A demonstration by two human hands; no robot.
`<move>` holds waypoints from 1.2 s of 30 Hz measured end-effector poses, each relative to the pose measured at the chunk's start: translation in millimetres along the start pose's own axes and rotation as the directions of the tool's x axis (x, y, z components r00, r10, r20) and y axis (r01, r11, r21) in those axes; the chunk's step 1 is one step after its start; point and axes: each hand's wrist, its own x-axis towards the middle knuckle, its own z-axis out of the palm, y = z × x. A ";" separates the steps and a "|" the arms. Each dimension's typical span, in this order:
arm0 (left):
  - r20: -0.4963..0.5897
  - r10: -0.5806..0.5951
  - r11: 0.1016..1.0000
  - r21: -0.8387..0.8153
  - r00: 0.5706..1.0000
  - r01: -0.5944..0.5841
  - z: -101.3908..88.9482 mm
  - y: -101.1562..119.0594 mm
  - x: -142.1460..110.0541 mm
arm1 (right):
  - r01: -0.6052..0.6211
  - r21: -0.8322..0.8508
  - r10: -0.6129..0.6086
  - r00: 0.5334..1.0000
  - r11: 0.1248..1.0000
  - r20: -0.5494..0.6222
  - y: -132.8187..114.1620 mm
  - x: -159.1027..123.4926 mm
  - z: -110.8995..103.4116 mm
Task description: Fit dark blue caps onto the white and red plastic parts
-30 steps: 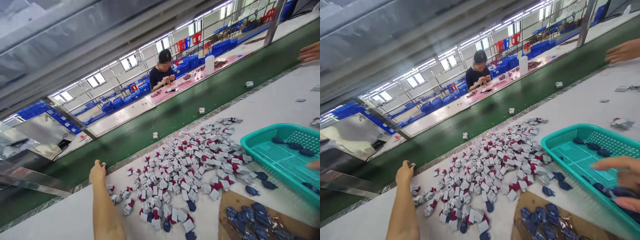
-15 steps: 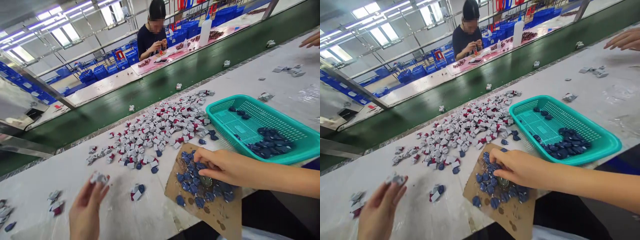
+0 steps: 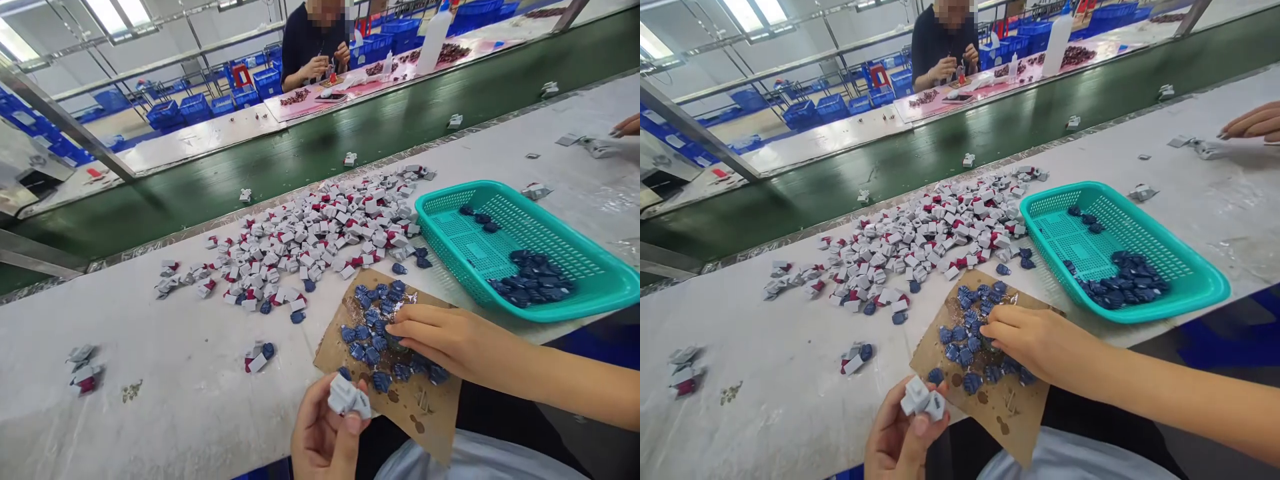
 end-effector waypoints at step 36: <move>0.332 0.238 0.824 0.428 0.913 -0.371 -0.3 -2.5 -8.6 | -0.278 0.557 0.010 0.900 0.783 0.436 -46.2 29.4 -59.8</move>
